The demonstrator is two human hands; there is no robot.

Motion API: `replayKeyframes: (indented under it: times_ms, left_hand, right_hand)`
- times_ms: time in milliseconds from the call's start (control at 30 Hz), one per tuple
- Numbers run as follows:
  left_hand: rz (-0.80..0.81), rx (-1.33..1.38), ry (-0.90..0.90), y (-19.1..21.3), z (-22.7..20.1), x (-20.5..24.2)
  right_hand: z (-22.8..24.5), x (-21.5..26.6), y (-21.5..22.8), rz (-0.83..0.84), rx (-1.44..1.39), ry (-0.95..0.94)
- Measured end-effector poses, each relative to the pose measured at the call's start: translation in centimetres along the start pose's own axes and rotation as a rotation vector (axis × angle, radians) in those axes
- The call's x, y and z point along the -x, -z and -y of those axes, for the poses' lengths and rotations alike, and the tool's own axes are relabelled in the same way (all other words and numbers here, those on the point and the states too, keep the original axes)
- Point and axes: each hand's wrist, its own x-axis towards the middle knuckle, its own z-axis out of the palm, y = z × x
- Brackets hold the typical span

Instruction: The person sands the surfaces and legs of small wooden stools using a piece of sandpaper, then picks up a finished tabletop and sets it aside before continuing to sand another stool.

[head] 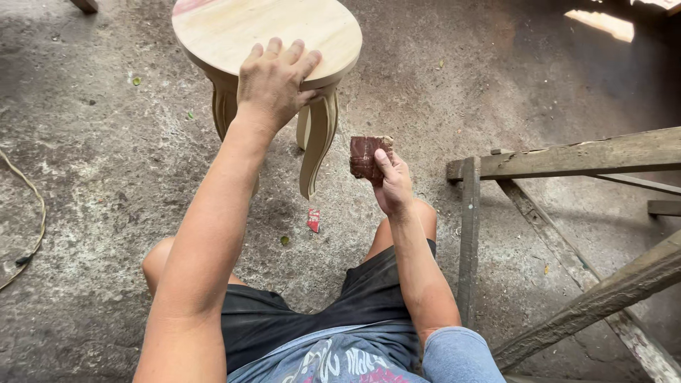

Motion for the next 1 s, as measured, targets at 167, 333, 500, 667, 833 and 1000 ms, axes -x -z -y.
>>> replayKeyframes:
  times_ms: [167,333,500,667,833,1000]
  left_hand:
    - [-0.034,0.007,-0.005,0.4,-0.4,0.7]
    - [-0.064,0.057,-0.021,0.4,-1.1,2.0]
    - [-0.164,0.133,-0.043,2.0,-2.7,4.8]
    - [-0.160,0.159,-0.117,2.2,-4.9,7.5]
    - [-0.157,0.167,-0.187,3.3,-5.7,8.3]
    - [-0.131,0.255,-0.333,4.6,-4.0,8.4]
  right_hand:
    - [-0.8,0.6,1.1,0.053,-0.042,-0.033]
    - [0.2,1.2,0.3,-0.034,-0.056,-0.047]
    - [2.1,2.6,-1.2,0.042,-0.053,-0.014]
    - [2.2,4.3,0.4,0.018,-0.002,0.066]
    - [1.4,5.6,1.8,-0.026,-0.090,0.032]
    - [2.1,5.8,1.9,-0.033,-0.079,0.025]
